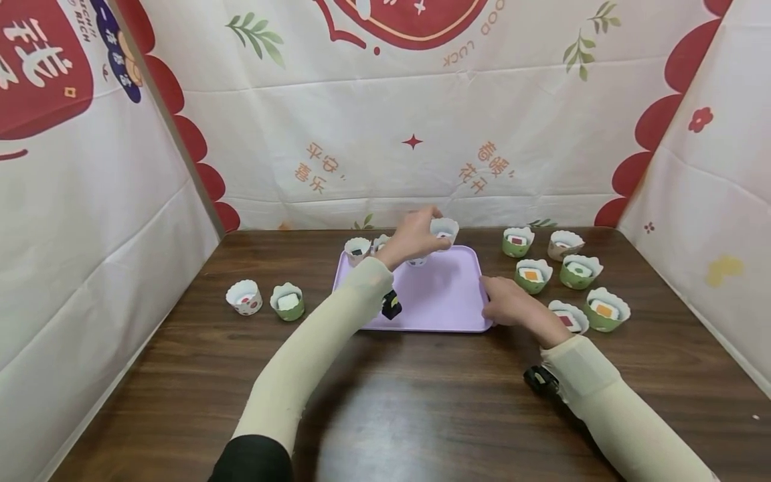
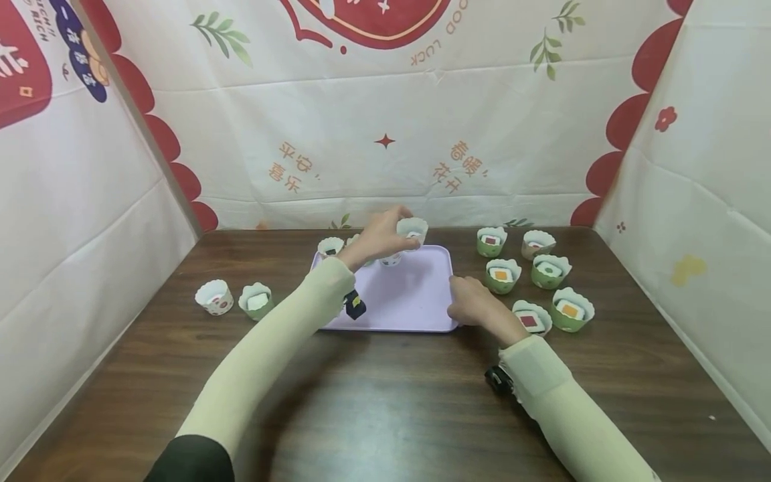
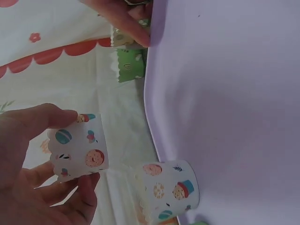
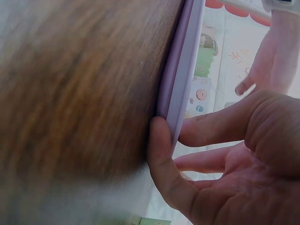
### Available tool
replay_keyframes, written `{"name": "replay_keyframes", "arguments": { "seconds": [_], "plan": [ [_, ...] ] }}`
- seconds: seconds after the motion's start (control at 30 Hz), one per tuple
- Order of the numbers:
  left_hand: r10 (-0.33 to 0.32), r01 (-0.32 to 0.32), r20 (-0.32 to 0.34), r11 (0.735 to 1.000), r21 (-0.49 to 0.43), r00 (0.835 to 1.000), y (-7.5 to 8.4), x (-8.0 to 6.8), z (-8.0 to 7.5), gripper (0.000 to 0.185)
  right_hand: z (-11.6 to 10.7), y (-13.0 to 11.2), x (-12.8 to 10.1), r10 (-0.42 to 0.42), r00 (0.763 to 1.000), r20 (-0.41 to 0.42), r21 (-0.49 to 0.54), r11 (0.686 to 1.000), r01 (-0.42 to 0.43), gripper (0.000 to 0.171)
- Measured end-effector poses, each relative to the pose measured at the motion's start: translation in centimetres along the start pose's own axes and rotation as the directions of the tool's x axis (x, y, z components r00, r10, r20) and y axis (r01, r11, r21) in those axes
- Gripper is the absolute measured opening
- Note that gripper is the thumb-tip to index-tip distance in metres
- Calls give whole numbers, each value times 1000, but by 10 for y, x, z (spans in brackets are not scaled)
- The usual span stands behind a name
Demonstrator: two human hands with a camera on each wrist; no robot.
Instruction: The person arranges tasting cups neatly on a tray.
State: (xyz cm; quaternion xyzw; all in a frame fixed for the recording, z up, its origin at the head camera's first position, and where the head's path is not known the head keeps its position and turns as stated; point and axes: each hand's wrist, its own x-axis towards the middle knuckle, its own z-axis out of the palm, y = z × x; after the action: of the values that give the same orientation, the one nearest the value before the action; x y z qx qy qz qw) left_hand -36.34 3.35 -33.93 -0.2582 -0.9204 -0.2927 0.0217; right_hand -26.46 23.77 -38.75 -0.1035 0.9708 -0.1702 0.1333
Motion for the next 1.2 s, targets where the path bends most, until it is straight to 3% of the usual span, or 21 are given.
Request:
{"name": "replay_keyframes", "arguments": {
  "seconds": [0.23, 0.47, 0.7, 0.83, 1.2],
  "plan": [
    [48, -67, 100, 978, 198, 994, 5, 18, 13, 55, 0, 1, 1, -9, 1000, -11, 0, 1000, 9, 70],
    [71, -111, 135, 941, 319, 988, 5, 24, 25, 45, 0, 1, 3, -5, 1000, -17, -13, 1000, 5, 70],
    [20, -77, 127, 883, 463, 992, 4, 26, 39, 41, 1, 2, 2, -1, 1000, -17, -26, 1000, 1, 72],
    [-6, -61, 128, 858, 509, 992, 1, 25, 44, 40, 1, 2, 2, -3, 1000, -11, -31, 1000, 3, 71],
    [-8, -54, 115, 849, 526, 993, 3, 20, 45, 38, 1, 2, 2, -34, 999, -25, -43, 999, 32, 68]
  ]
}}
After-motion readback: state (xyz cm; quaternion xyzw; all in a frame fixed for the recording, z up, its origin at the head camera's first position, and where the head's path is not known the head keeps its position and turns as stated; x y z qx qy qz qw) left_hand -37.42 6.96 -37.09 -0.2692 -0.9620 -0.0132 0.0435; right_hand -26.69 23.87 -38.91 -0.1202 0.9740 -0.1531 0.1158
